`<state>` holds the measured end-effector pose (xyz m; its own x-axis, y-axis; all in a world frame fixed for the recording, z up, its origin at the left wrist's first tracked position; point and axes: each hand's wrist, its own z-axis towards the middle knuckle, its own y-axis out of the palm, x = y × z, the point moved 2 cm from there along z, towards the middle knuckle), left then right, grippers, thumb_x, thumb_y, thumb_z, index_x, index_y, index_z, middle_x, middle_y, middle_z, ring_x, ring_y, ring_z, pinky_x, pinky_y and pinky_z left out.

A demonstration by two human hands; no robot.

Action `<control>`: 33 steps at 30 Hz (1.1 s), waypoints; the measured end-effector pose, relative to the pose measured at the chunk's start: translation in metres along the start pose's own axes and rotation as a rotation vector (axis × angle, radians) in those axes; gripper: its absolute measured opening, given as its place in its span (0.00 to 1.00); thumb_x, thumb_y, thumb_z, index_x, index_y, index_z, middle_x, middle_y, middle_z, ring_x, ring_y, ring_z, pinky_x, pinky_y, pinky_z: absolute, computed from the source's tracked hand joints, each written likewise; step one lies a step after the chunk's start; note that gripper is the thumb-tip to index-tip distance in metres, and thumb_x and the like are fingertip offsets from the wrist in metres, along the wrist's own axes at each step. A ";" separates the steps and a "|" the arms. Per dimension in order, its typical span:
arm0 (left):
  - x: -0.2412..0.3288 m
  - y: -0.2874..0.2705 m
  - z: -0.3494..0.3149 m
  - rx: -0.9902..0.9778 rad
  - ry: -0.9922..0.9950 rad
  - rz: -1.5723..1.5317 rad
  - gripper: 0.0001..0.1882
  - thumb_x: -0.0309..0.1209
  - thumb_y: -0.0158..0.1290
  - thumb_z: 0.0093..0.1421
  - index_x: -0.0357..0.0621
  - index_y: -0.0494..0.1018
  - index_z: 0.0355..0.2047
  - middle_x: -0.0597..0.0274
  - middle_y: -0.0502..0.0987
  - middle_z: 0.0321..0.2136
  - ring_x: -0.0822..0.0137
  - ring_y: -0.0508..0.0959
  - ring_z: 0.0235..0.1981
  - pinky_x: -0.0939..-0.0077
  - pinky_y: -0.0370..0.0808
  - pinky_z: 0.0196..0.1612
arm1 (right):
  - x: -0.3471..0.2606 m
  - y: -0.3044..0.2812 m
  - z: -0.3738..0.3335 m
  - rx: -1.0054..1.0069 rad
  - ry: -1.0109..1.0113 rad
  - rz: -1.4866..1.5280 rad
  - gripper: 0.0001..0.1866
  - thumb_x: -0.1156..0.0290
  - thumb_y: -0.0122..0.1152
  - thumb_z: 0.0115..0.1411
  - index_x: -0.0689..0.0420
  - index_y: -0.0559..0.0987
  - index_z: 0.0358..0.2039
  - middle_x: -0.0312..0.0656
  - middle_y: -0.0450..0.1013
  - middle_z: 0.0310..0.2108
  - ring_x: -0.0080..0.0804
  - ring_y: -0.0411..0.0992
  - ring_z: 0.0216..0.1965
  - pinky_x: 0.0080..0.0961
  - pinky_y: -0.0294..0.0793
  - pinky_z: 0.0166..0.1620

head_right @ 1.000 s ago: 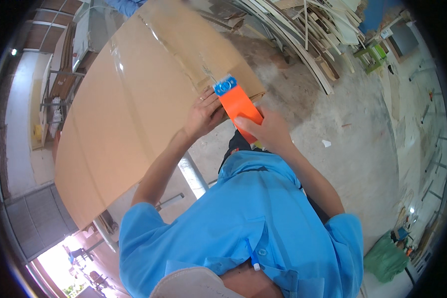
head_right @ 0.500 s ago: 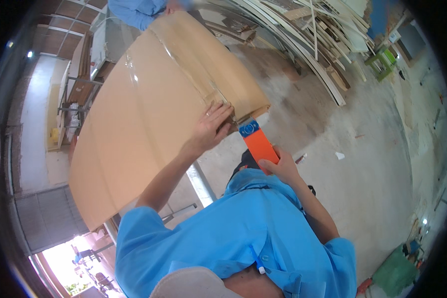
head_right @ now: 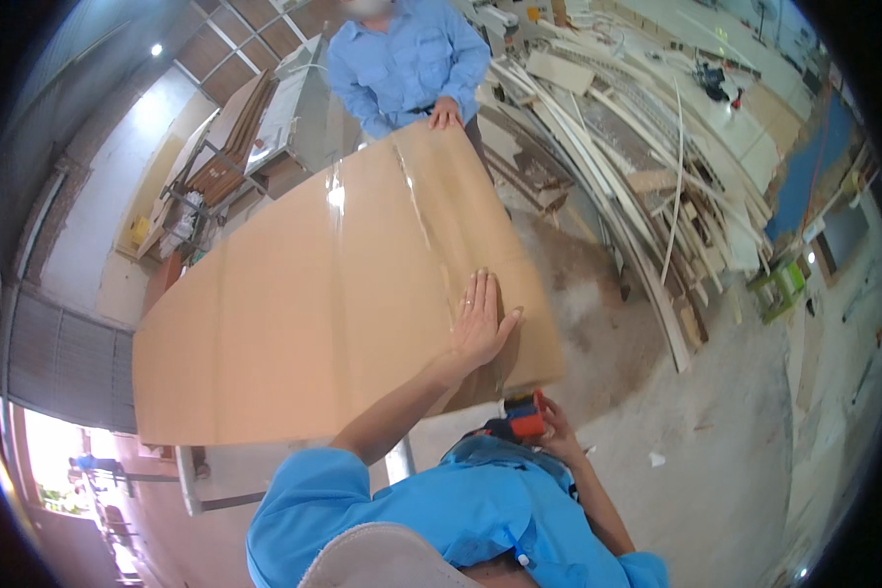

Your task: The person tapes together two large cardboard sheets on a work table using a tape dispenser, then uses a utility knife to cut and trim the joined cardboard. A coworker assists by holding the sheets steady.

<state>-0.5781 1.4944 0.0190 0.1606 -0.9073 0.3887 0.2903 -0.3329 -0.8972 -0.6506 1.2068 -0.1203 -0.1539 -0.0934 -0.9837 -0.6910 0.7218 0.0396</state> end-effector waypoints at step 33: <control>-0.071 0.026 0.206 0.187 -0.517 0.130 0.42 0.54 0.48 0.73 0.34 0.56 0.75 0.43 0.57 0.77 0.48 0.53 0.79 0.53 0.49 0.80 | 0.091 0.003 0.101 -0.726 0.993 1.026 0.21 0.60 0.59 0.72 0.55 0.75 0.61 0.44 0.80 0.53 0.49 0.80 0.50 0.59 0.82 0.54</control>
<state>-0.3872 1.6029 0.0114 0.6337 -0.6784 0.3717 0.3922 -0.1325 -0.9103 -0.5952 1.2696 -0.2275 -0.9192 -0.3938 -0.0024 -0.1397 0.3202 0.9370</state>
